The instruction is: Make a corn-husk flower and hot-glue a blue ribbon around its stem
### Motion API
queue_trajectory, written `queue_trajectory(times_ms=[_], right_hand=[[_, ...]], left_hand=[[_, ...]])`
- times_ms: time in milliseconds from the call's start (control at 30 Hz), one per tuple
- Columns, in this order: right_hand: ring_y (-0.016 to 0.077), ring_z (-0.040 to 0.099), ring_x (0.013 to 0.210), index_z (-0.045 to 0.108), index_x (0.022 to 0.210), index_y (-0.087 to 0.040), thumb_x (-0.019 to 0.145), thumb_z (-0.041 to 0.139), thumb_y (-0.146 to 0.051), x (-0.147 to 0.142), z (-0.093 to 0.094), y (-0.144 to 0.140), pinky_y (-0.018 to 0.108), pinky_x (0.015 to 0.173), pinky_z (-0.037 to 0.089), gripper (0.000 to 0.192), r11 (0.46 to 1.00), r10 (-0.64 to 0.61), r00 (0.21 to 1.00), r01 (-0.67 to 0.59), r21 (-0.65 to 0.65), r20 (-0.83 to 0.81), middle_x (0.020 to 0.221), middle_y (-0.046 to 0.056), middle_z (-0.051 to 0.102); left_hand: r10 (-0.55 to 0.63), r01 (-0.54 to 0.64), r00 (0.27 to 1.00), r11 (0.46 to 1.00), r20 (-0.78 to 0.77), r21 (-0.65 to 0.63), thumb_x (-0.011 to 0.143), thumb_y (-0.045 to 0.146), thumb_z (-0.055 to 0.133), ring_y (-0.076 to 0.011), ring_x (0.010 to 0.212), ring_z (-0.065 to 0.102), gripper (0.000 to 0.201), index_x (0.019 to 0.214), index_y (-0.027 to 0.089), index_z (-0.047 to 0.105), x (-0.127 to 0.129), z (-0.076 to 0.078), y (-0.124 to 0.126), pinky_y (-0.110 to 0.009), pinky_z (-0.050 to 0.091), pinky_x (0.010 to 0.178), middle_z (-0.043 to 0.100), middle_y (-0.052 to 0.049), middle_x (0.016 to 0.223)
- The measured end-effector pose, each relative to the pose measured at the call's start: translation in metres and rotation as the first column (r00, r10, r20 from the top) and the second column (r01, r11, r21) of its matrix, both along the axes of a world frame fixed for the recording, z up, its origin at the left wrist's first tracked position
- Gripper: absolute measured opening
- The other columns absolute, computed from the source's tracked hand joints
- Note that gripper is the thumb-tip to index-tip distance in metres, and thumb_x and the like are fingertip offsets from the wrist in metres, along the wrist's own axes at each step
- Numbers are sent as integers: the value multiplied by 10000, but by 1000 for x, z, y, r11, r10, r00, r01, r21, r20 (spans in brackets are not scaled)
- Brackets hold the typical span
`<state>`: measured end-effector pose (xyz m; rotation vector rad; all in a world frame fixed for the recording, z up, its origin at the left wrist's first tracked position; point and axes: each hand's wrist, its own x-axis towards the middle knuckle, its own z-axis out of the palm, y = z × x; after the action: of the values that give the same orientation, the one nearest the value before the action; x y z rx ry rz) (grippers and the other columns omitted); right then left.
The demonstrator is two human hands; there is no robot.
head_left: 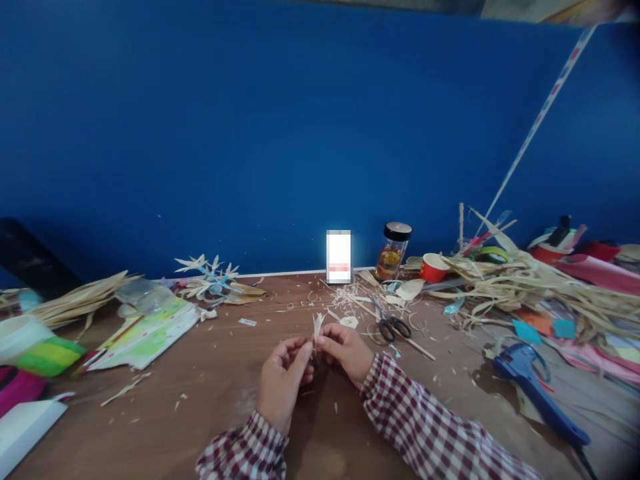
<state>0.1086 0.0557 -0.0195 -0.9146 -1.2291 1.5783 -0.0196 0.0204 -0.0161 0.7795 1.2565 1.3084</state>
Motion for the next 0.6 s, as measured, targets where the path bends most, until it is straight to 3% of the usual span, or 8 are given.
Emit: queue_trajectory(times_ms=[100,267,467,600], right_hand=[[57,436,470,595,762,-150,672,636,-360,-1,-1,-1,193,447,343,232,999,26,1000,-26,25,16,596,-40,543],[69,480,495,506,796,-166,625,683,-325,-3,-4,-2,197,474,368,293,999,45,997,-46,-14,-65,612,-43,568],[55,446,441,354,743,-203,595,712,-307,-4,-3,-3,167,433,340,401,997,54,978,-65,-49,-201,527,-93,514],[55,457,436,325,742,-210,594,714,-315,-6,0,-6,159,423,338,429,993,67,964,-89,-77,-256,517,-100,507]], left_hand=[[6,-10,997,999,75,51,588,304,707,-62,506,553,331,862,151,599,-1,3,1,-176,487,492,621,9,669],[-21,26,969,1000,245,-16,536,255,748,-41,473,519,325,822,147,639,0,1,2,-146,463,471,611,16,616],[-171,201,910,979,378,-41,559,235,739,-3,389,421,264,793,129,678,-4,0,4,-101,373,378,562,37,519],[-186,219,890,975,416,-32,553,233,742,-10,407,429,238,761,131,688,-5,2,3,-110,376,394,557,37,521]])
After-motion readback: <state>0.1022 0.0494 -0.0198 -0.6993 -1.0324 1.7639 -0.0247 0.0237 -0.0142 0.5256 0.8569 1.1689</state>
